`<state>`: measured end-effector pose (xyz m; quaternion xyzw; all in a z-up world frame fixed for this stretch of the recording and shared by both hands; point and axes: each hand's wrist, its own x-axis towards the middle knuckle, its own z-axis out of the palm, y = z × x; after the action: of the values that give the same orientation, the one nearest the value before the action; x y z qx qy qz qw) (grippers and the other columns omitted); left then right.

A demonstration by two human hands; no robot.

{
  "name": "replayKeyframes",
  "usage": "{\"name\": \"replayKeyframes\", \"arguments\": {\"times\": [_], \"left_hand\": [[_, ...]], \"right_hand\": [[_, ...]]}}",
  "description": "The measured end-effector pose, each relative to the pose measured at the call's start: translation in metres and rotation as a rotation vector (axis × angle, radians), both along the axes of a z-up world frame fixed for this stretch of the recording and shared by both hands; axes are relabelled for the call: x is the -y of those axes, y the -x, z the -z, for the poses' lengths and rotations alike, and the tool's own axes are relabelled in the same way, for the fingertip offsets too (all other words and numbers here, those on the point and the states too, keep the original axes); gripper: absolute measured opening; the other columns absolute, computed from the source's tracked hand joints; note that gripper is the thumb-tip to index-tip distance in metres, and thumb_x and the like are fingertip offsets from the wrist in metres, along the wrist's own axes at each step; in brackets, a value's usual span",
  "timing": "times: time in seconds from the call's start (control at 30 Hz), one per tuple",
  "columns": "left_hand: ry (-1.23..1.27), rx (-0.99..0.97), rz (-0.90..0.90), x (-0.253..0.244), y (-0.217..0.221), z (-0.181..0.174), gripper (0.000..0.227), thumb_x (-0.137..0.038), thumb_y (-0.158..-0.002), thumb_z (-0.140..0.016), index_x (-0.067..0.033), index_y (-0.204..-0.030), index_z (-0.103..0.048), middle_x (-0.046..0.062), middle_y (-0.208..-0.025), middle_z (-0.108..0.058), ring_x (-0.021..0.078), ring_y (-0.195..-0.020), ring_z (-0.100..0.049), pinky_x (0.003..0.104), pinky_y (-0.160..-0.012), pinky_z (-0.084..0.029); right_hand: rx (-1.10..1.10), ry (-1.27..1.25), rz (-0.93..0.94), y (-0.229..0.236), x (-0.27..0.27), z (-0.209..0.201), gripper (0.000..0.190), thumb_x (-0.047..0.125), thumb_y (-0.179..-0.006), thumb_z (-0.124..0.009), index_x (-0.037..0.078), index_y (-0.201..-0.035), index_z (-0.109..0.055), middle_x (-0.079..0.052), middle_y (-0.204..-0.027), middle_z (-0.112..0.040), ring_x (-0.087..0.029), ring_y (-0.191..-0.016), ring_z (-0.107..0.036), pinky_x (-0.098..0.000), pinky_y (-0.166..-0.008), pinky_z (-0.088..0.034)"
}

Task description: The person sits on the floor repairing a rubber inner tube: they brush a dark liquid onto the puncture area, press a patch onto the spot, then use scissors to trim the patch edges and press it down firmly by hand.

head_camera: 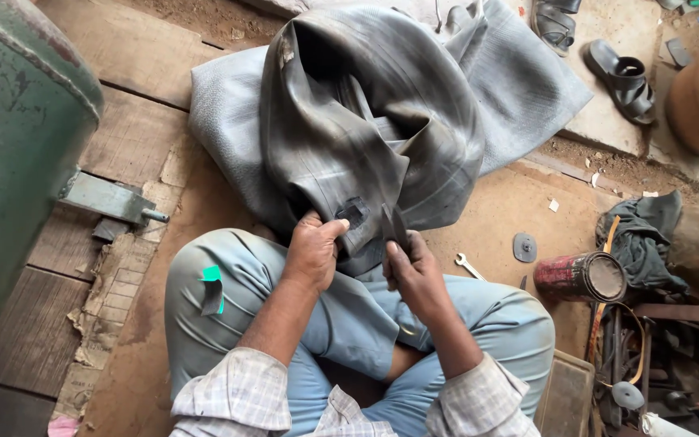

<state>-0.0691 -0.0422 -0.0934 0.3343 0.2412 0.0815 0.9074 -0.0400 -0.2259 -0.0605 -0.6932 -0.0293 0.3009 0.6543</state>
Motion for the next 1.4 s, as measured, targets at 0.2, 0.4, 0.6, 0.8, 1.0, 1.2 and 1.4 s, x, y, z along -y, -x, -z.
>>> {"name": "replayKeyframes", "arguments": {"times": [0.2,0.4,0.6,0.8,1.0,1.2,1.4], "left_hand": [[0.121,0.048,0.017,-0.003,0.0,-0.004,0.033,0.006,-0.086,-0.056,0.0011,-0.117,-0.066,0.008,-0.113,-0.071,0.0182,-0.103,-0.067,0.033,-0.096,-0.053],[0.11,0.006,0.029,-0.003,0.001,-0.003,0.026,0.004,-0.09,-0.058,-0.001,-0.115,-0.065,0.007,-0.109,-0.07,0.0155,-0.099,-0.066,0.032,-0.094,-0.053],[0.113,0.031,0.038,-0.003,0.0,-0.002,0.026,0.005,-0.091,-0.057,-0.0012,-0.116,-0.065,0.007,-0.109,-0.069,0.0156,-0.098,-0.065,0.032,-0.094,-0.052],[0.124,0.061,0.047,-0.003,0.001,-0.007,0.03,0.005,-0.09,-0.056,-0.0001,-0.119,-0.065,0.007,-0.112,-0.07,0.0157,-0.102,-0.066,0.031,-0.096,-0.052],[0.128,0.033,0.049,-0.003,0.001,0.002,0.03,0.005,-0.089,-0.057,0.0007,-0.118,-0.065,0.008,-0.112,-0.07,0.0173,-0.102,-0.066,0.033,-0.095,-0.053],[0.132,0.085,0.043,-0.004,0.0,0.01,0.029,0.005,-0.087,-0.057,0.0019,-0.114,-0.067,0.009,-0.109,-0.071,0.0187,-0.1,-0.066,0.033,-0.094,-0.052],[0.077,0.073,0.086,-0.005,0.006,-0.009,0.03,0.004,-0.09,-0.057,0.0031,-0.118,-0.065,0.01,-0.111,-0.07,0.0188,-0.101,-0.066,0.034,-0.095,-0.052]], "right_hand": [[0.462,0.549,-0.063,0.006,-0.021,-0.021,0.026,0.029,-0.101,-0.065,0.003,-0.1,-0.062,-0.011,-0.072,-0.064,-0.023,-0.063,-0.059,-0.0381,-0.059,-0.047],[0.745,0.794,-0.226,0.008,-0.032,-0.023,0.026,0.029,-0.101,-0.061,0.004,-0.096,-0.056,-0.021,-0.079,-0.068,-0.043,-0.075,-0.066,-0.0527,-0.066,-0.048],[0.904,0.789,-0.166,0.011,-0.039,-0.028,0.028,0.029,-0.101,-0.059,0.004,-0.089,-0.054,-0.019,-0.074,-0.064,-0.041,-0.069,-0.065,-0.0518,-0.064,-0.049],[0.931,0.852,-0.163,0.009,-0.04,-0.024,0.032,0.032,-0.103,-0.058,0.005,-0.088,-0.052,-0.018,-0.072,-0.064,-0.041,-0.067,-0.065,-0.0526,-0.061,-0.049],[0.835,0.92,-0.178,0.001,-0.041,-0.015,0.035,0.037,-0.103,-0.053,0.004,-0.091,-0.054,-0.02,-0.076,-0.067,-0.043,-0.071,-0.066,-0.0548,-0.064,-0.049],[0.4,0.631,-0.157,-0.015,-0.028,0.018,0.046,0.046,-0.105,-0.055,0.003,-0.088,-0.06,-0.012,-0.068,-0.063,-0.028,-0.064,-0.06,-0.043,-0.059,-0.047],[-0.15,0.299,-0.152,-0.027,-0.024,-0.016,0.045,0.049,-0.099,-0.058,0.006,-0.088,-0.058,-0.001,-0.06,-0.051,-0.012,-0.044,-0.045,-0.0292,-0.039,-0.035]]}}
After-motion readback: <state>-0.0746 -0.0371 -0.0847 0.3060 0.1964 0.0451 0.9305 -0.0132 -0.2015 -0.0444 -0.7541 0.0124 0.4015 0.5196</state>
